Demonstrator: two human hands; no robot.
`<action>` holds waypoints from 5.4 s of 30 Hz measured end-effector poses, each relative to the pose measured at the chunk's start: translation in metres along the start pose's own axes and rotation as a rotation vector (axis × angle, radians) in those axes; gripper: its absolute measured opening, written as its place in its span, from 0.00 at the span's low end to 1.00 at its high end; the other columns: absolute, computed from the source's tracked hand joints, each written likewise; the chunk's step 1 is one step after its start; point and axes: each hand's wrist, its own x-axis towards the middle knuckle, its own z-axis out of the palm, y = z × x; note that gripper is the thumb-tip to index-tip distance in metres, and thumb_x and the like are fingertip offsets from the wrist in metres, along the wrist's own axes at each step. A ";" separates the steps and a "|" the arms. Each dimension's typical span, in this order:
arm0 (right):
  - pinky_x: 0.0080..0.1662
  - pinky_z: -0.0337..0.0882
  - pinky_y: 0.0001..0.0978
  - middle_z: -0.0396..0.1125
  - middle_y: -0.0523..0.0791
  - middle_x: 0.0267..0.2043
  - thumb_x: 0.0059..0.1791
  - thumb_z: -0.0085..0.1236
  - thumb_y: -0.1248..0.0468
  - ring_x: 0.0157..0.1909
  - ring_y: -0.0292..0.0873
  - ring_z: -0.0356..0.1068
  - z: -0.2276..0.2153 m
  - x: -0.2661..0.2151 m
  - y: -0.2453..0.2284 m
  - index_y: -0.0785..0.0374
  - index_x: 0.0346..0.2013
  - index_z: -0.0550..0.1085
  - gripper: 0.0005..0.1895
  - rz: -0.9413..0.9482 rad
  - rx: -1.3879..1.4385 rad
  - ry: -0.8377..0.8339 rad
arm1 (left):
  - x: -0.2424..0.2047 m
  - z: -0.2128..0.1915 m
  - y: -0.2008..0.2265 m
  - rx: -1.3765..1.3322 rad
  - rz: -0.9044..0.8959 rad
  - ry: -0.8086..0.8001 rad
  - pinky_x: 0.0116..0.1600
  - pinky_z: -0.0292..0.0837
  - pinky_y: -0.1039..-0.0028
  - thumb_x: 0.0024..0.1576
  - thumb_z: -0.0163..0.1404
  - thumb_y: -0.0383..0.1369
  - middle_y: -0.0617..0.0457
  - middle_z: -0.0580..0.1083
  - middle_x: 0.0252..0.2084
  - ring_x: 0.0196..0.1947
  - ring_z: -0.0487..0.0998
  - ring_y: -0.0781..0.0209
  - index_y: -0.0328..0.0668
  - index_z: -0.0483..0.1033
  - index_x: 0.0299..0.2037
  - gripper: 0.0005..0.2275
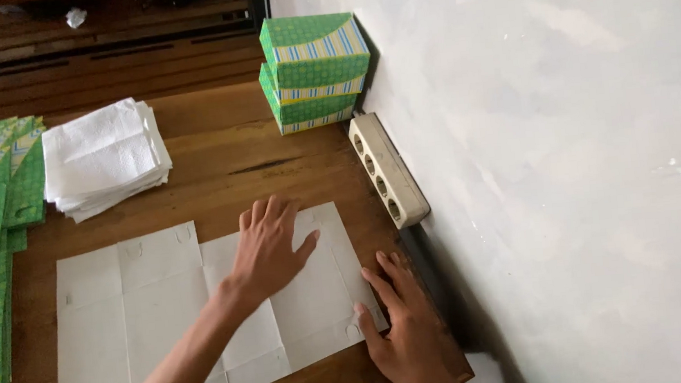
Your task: The person folds a flat cardboard sheet into a box shape on a wooden table. They fold the side flaps inward, then fold the top and bottom flaps to form the box structure. The person repeats the folding process on another sheet. Finished boxes are stacked nearby.
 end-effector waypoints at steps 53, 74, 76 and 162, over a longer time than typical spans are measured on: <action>0.73 0.28 0.61 0.50 0.49 0.77 0.57 0.38 0.59 0.80 0.51 0.39 -0.013 0.004 -0.017 0.57 0.63 0.73 0.23 -0.112 0.001 -0.245 | -0.081 -0.026 0.039 0.029 0.277 -0.076 0.75 0.26 0.48 0.63 0.40 0.61 0.49 0.44 0.80 0.80 0.38 0.51 0.50 0.47 0.78 0.38; 0.74 0.42 0.54 0.51 0.51 0.78 0.58 0.43 0.61 0.80 0.53 0.45 -0.022 -0.060 -0.023 0.63 0.72 0.61 0.27 -0.276 -0.113 -0.262 | -0.083 -0.028 0.023 0.106 0.258 -0.034 0.76 0.23 0.44 0.54 0.42 0.73 0.51 0.47 0.80 0.79 0.41 0.51 0.53 0.49 0.77 0.47; 0.74 0.43 0.55 0.52 0.51 0.77 0.58 0.45 0.60 0.79 0.54 0.47 -0.024 -0.061 -0.022 0.64 0.71 0.63 0.27 -0.275 -0.068 -0.251 | -0.082 -0.027 0.021 0.101 0.260 -0.040 0.76 0.22 0.45 0.54 0.42 0.73 0.51 0.47 0.80 0.79 0.40 0.51 0.52 0.48 0.78 0.48; 0.58 0.63 0.58 0.54 0.56 0.71 0.56 0.37 0.39 0.64 0.61 0.55 0.038 0.101 0.022 0.61 0.71 0.57 0.37 -0.190 -0.408 -0.274 | -0.074 -0.028 0.021 -0.012 0.218 -0.010 0.74 0.29 0.37 0.59 0.45 0.62 0.44 0.53 0.77 0.77 0.46 0.44 0.42 0.64 0.64 0.34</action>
